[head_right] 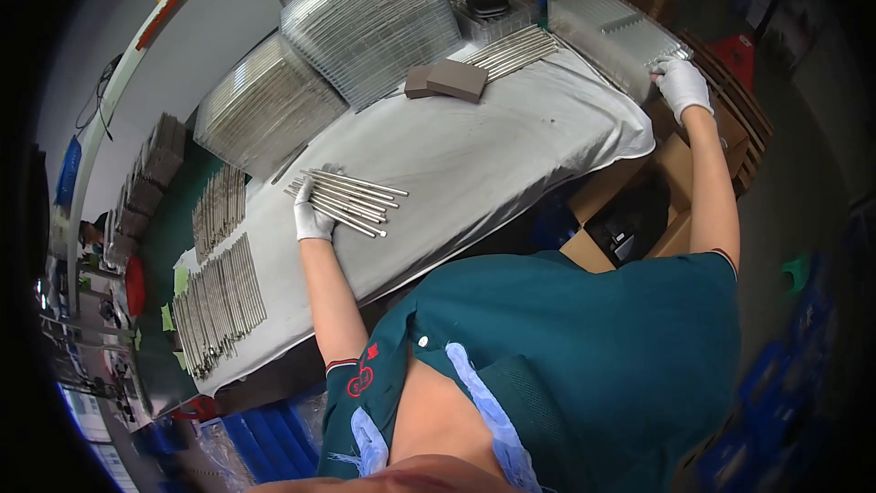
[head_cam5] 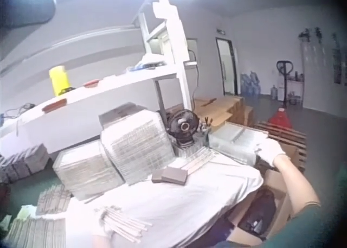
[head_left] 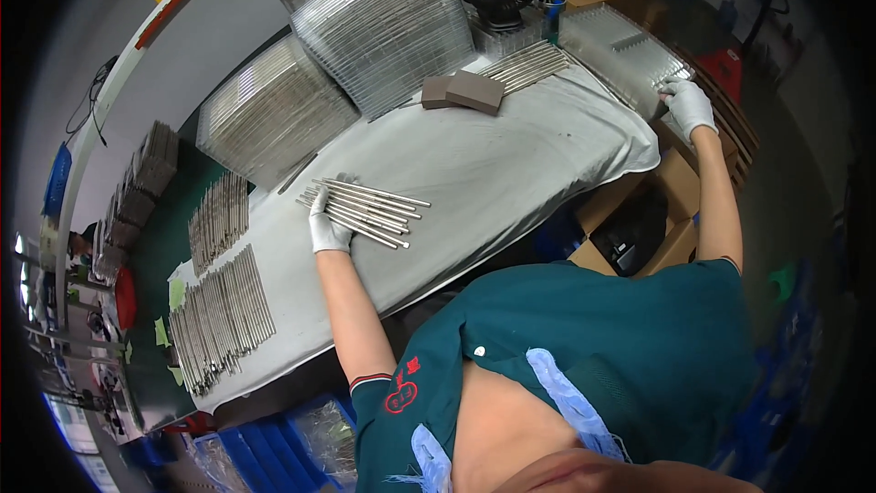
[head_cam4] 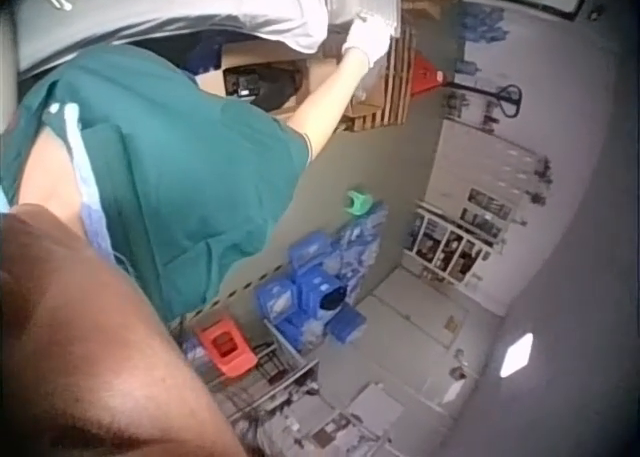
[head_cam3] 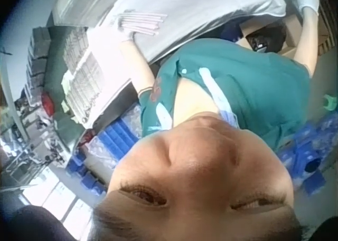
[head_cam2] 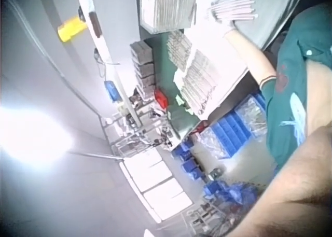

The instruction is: Picking up bundles of metal rods, aligning them against a block, and placing them into plastic storage trays.

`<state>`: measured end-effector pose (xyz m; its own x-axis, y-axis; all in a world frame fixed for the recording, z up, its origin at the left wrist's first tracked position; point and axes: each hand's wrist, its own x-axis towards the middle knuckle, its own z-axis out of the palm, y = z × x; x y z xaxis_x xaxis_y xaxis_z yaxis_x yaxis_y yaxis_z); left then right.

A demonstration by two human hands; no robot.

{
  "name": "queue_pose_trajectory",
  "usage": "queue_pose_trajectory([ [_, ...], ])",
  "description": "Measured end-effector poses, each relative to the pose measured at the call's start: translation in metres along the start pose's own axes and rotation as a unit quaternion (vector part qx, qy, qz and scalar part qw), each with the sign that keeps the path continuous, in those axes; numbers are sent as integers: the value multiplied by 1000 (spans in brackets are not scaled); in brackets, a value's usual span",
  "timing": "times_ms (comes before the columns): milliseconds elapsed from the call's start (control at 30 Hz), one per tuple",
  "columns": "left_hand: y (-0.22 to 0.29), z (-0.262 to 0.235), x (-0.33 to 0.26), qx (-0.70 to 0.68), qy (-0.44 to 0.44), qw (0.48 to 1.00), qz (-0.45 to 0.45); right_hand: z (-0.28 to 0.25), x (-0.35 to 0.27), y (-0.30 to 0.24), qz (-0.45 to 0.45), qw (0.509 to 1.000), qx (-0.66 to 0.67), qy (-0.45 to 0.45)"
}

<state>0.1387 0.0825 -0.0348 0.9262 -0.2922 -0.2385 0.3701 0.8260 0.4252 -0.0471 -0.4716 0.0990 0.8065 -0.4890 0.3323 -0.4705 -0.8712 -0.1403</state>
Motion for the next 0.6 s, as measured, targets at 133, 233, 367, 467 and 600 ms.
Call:
queue_pose_trajectory([
  [133,-1,3,5,-14,12,1000,-5,-11,13,-11,-1,993,-105,-48],
  [233,-1,3,7,5,19,1000,3,-14,18,-19,-23,987,-152,-56],
  [367,-1,2,3,6,19,1000,2,-22,22,-21,-20,981,-166,-95],
  [467,-1,2,3,5,29,1000,4,-27,31,-14,3,985,-126,-116],
  [600,0,1,2,7,30,999,-6,-43,57,3,49,990,-23,-130],
])
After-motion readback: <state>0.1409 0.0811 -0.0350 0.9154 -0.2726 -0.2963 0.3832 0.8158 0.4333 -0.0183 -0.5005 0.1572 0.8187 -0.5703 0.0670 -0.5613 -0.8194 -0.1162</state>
